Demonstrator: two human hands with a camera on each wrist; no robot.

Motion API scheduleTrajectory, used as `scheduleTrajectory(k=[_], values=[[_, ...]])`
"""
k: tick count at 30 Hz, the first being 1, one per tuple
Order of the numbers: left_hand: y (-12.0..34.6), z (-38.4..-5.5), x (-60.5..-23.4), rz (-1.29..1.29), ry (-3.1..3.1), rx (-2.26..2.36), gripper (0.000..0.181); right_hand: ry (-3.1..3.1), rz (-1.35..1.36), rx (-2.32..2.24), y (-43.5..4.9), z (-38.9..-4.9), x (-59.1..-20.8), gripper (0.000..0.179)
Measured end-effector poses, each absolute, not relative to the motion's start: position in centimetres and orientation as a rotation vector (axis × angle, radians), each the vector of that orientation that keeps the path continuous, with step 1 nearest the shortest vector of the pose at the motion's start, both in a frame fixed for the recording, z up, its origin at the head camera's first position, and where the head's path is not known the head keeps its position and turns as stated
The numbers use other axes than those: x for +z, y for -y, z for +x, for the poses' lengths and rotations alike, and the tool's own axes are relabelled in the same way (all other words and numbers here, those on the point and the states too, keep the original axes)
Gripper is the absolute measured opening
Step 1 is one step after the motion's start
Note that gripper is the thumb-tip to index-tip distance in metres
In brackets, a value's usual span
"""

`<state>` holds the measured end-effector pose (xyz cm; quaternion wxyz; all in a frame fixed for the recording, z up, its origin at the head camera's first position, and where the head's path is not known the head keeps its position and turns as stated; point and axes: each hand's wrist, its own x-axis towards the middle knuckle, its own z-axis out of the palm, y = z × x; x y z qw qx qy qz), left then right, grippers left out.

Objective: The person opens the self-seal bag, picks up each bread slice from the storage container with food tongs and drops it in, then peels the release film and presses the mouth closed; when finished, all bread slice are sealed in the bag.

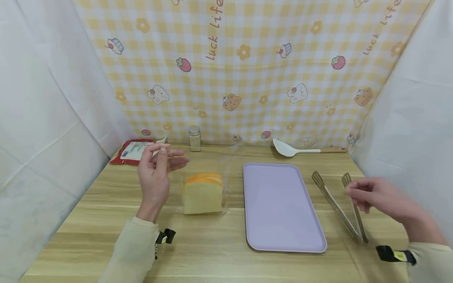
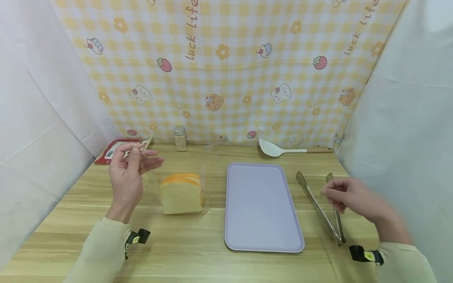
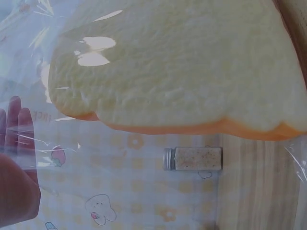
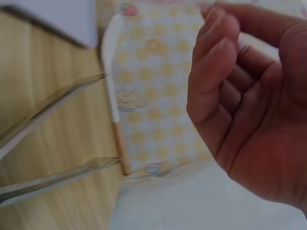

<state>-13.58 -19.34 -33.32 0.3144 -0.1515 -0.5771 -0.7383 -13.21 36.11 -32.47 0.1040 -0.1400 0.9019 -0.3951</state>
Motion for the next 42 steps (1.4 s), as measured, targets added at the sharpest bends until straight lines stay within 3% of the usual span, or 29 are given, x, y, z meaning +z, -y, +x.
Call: scheduleTrajectory(k=[8, 18, 21, 25, 31, 42], values=[[19.6, -13.3, -33.5, -0.384, 1.553, -1.931, 0.015, -2.692, -0.156, -1.028, -33.1, -17.1, -36.5, 0.025], [19.5, -13.3, -33.6, -0.416, 1.543, -1.924, 0.015, -2.794, -0.109, -0.948, -30.6, -18.4, -39.2, 0.014], [19.5, -13.3, -33.6, -0.423, 1.535, -1.929, 0.018, -2.789, -0.123, -0.939, -30.4, -18.5, -39.3, 0.024], [19.6, -13.4, -33.6, -0.425, 1.538, -1.925, 0.017, -2.825, -0.146, -0.877, -30.1, -18.5, -38.9, 0.039], [19.7, -13.4, -33.6, -0.42, 1.542, -1.914, 0.015, -2.992, -0.259, -0.84, -27.6, -18.3, -36.7, 0.036], [19.7, -13.2, -33.4, -0.391, 1.573, -1.907, 0.015, -2.811, -0.615, -1.182, -16.7, -17.1, -31.4, 0.038]])
